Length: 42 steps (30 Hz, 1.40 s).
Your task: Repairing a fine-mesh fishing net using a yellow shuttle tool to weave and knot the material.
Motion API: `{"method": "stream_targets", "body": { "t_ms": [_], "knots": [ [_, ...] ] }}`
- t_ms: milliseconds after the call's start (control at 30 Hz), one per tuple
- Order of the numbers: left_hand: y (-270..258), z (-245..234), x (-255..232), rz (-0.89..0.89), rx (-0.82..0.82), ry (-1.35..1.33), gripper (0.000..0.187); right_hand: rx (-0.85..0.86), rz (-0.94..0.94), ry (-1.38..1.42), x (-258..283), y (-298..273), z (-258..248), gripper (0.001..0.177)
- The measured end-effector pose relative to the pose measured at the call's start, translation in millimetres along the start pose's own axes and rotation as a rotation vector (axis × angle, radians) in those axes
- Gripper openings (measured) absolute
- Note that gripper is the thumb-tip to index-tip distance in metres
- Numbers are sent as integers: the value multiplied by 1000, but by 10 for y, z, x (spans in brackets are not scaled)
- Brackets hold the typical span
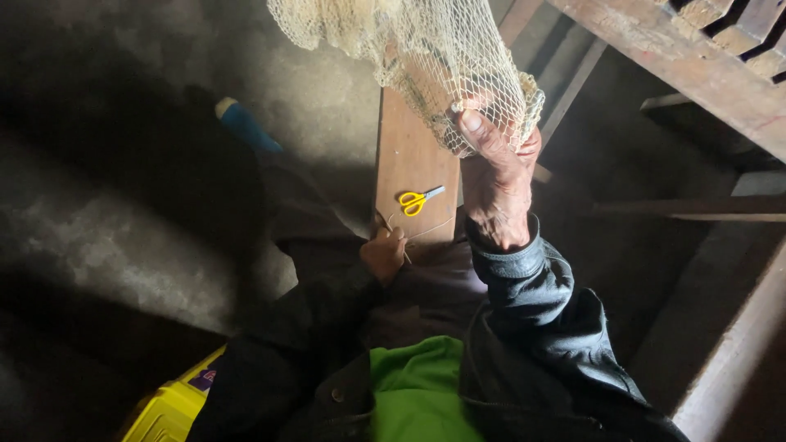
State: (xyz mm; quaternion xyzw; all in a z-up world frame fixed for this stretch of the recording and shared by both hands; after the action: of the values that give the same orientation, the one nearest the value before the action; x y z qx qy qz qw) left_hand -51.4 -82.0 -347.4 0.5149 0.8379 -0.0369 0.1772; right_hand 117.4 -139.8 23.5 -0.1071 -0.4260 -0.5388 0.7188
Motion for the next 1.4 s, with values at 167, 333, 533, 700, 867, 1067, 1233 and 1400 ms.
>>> {"method": "stream_targets", "body": {
  "t_ms": [167,333,533,700,867,1067,1233,1400],
  "knots": [
    [58,-130,-97,-94,-151,143,8,27,16,42,-22,-35,8,34],
    [10,64,237,-366,344,-165,66,-98,-8,-2,139,37,306,20],
    [-17,-93,543,-274,-12,-671,22,-90,-33,-2,205,121,406,18],
    [263,-1160,221,-378,-178,-823,18,-30,-15,22,211,168,422,18],
    [769,-2537,-253,37,-84,-1170,20,-53,-15,-1,-127,107,133,17],
    [1195,-3307,-794,475,-125,-1129,37,-34,-55,18,-19,106,334,16],
    [1262,-3100,-990,504,-42,-1240,34,-41,-74,-8,-85,48,283,12],
    [1355,-3300,-942,468,11,-1247,33,-31,-84,-26,-96,44,254,10]
  ]
}}
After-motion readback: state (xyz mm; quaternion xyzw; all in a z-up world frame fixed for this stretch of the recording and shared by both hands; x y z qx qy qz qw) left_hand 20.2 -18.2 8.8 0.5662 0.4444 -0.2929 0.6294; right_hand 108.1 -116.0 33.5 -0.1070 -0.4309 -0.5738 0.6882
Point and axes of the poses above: each hand's wrist, its own y-axis towards the middle knuckle, its own z-axis out of the palm, x = y × z, the point moved 1 cm from there along y, towards the middle knuckle, and after that the axes turned 7 degrees about x, right-handed, at the moved point
